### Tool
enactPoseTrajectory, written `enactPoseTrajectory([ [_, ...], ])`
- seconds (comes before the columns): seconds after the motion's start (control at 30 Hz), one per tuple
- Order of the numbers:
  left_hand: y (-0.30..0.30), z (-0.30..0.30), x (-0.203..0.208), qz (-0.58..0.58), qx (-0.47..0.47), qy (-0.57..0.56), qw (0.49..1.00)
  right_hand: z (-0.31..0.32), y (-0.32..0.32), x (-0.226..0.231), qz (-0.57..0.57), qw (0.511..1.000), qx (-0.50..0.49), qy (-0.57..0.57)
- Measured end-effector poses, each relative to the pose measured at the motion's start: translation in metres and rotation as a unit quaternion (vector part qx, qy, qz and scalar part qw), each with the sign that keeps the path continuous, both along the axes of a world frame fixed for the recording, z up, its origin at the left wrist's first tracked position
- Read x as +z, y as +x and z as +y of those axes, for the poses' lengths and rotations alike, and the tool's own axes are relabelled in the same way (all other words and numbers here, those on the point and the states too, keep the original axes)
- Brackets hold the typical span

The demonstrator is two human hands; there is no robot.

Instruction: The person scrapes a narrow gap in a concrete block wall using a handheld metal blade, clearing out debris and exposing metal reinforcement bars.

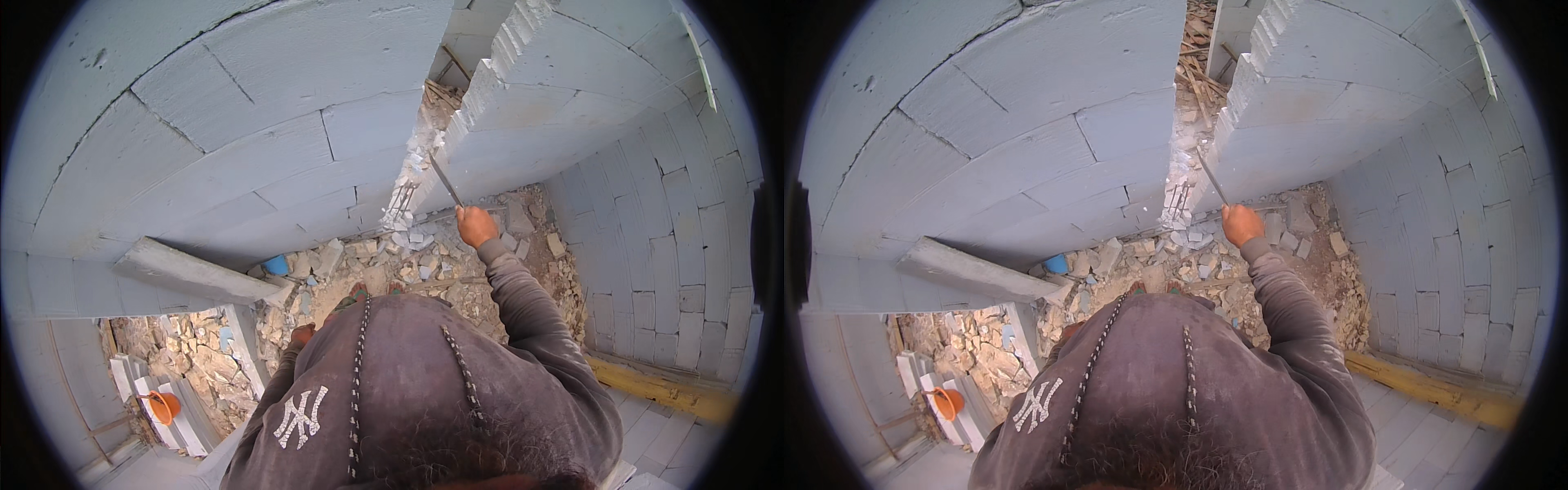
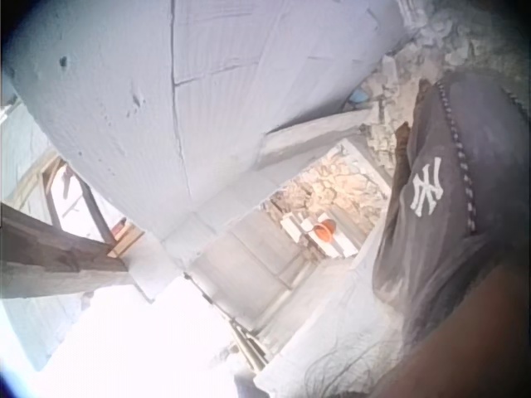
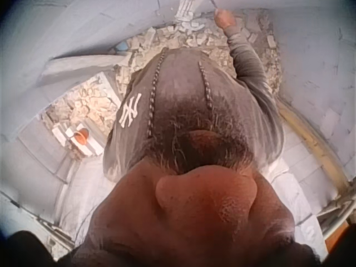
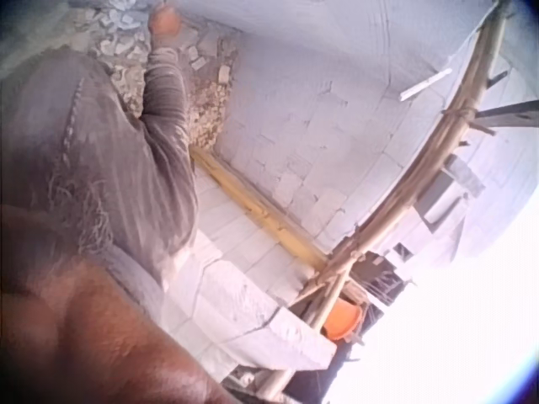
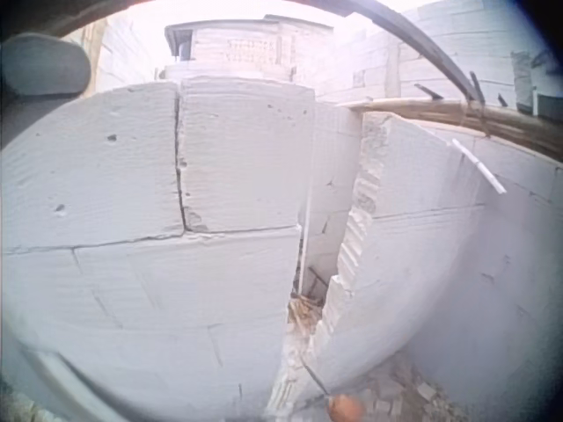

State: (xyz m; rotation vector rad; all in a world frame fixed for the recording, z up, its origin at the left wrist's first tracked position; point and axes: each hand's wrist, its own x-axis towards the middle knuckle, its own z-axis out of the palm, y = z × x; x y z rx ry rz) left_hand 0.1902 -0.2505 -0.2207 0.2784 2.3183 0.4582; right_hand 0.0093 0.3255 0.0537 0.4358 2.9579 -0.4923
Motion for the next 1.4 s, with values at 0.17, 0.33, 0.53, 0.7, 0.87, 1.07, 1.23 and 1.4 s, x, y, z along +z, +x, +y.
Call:
enactPoseTrajectory([
  [0.17,0.031,-0.030,-0.020,-0.033,-0.006,-0.039,0.999,-0.017,0.091,-0.072,-0.041,0.996,-0.064,-0.042],
  [0.33,0.022,-0.045,-0.002,-0.071,-0.034,-0.122,0.989,-0.022,0.095,-0.047,0.048,0.993,-0.066,-0.084],
  [0.53,-0.048,0.017,0.083,-0.107,0.098,0.010,0.989,-0.034,-0.025,0.164,0.404,0.914,0.000,-0.045],
  [0.7,-0.066,0.071,0.087,-0.209,0.535,0.211,0.791,-0.053,-0.067,0.229,0.553,0.829,0.041,-0.073],
  [0.87,-0.035,0.075,0.057,-0.191,0.503,0.220,0.814,-0.005,-0.071,0.053,0.155,0.982,-0.106,0.014],
  [1.07,0.029,0.007,0.035,-0.071,0.051,-0.069,0.994,-0.008,-0.034,-0.018,-0.003,0.997,-0.064,0.034],
  [1.23,0.083,-0.043,0.004,-0.097,0.075,-0.062,0.991,-0.039,-0.077,0.115,0.276,0.960,-0.038,0.018],
  [1.4,0.050,-0.025,0.031,-0.066,0.038,-0.082,0.994,-0.064,-0.092,0.168,0.480,0.875,0.000,-0.063],
])
